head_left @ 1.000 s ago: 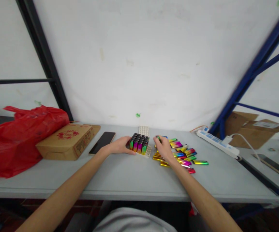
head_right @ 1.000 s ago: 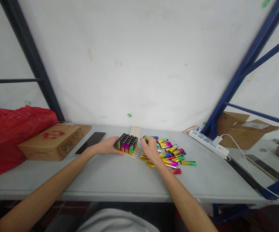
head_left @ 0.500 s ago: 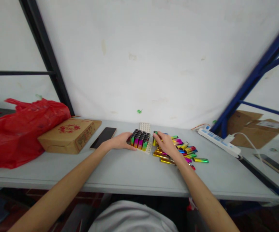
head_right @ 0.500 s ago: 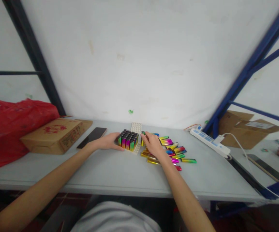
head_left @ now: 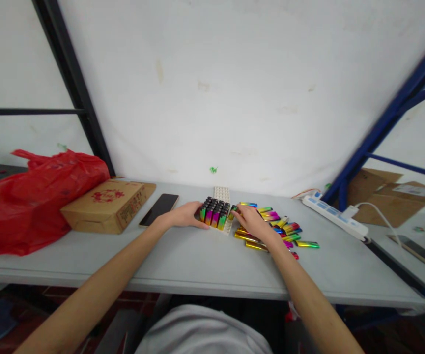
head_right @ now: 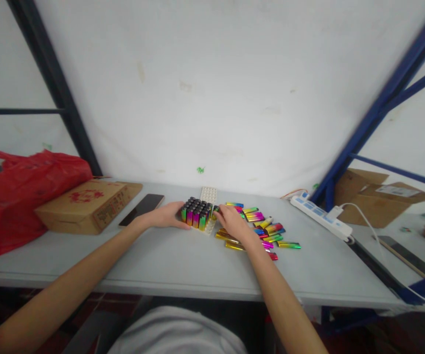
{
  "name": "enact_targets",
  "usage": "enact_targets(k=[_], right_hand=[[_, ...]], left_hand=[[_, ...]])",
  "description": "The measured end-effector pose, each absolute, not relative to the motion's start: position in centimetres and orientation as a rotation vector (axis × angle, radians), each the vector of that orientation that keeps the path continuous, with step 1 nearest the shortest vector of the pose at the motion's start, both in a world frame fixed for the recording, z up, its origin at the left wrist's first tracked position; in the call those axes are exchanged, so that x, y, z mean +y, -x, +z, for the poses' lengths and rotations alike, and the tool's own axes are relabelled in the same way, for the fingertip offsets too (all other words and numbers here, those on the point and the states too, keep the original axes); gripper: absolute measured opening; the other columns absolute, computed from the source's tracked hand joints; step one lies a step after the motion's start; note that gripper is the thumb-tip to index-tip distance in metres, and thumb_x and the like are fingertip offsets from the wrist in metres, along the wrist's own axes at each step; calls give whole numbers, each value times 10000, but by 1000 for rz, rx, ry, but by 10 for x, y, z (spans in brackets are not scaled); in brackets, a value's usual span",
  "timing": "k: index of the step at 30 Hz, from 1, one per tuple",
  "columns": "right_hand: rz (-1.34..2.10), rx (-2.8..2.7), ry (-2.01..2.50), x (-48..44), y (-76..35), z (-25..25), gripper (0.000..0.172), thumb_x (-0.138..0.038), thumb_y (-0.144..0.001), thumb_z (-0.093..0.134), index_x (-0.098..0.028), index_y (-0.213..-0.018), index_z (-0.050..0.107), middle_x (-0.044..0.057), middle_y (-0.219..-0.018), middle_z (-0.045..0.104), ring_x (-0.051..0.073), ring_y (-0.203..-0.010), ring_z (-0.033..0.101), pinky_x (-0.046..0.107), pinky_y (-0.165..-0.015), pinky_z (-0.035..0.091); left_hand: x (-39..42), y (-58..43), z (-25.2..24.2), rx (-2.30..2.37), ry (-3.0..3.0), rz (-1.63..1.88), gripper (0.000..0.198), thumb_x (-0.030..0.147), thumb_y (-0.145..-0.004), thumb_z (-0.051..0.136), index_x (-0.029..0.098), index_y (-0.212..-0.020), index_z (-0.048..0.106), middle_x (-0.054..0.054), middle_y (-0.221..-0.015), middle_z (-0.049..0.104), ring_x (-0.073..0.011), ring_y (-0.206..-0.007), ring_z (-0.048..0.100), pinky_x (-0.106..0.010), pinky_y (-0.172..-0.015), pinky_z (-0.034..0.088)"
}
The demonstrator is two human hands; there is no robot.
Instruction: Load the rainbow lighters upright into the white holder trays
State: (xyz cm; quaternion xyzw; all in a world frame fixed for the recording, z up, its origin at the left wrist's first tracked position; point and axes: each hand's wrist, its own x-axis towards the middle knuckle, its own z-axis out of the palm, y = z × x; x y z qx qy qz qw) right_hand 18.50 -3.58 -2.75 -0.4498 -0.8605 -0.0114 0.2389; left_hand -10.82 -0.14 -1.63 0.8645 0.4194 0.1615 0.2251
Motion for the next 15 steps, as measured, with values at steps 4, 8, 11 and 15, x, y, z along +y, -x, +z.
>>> enact_targets(k=[4, 8, 11, 15], right_hand=[[-74, -2385, 1204, -38, -184, -28, 242, -346, -1048, 481, -184, -904, 589, 99, -933, 658, 235, -923, 586, 358, -866, 454], [-1, -2381, 1135, -43, -186, -21, 261, -369, -1048, 473, -172, -997, 635, 113, -1032, 669, 240, -1024, 594, 386, -956, 459], [55, -2245, 1134, -42, -202, -14, 299, -343, -1071, 393, -190, -1187, 622, 111, -1160, 672, 228, -1122, 591, 389, -1023, 447], [-87, -2095, 1391, -36, -241, -10, 282, -251, -1020, 451, -147, -1195, 646, 151, -1193, 676, 273, -1155, 592, 432, -1057, 430]], left_hand=[[-3, 107, -14, 1119, -2374, 468, 736, 664, -618, 811, 177, -1152, 669, -98, -1133, 730, -324, -1037, 665, -367, -882, 517], [-3, 107, -12, 1109, -2349, 474, 731, 655, -607, 816, 179, -1144, 674, -86, -1099, 739, -314, -1022, 667, -357, -875, 519], [-4, 107, -12, 1155, -2374, 449, 733, 679, -600, 810, 177, -1117, 673, -90, -1095, 733, -313, -1001, 666, -364, -860, 521], [-3, 107, -13, 1213, -2396, 413, 757, 716, -603, 794, 169, -1109, 665, -110, -1119, 721, -325, -1012, 661, -375, -855, 521]])
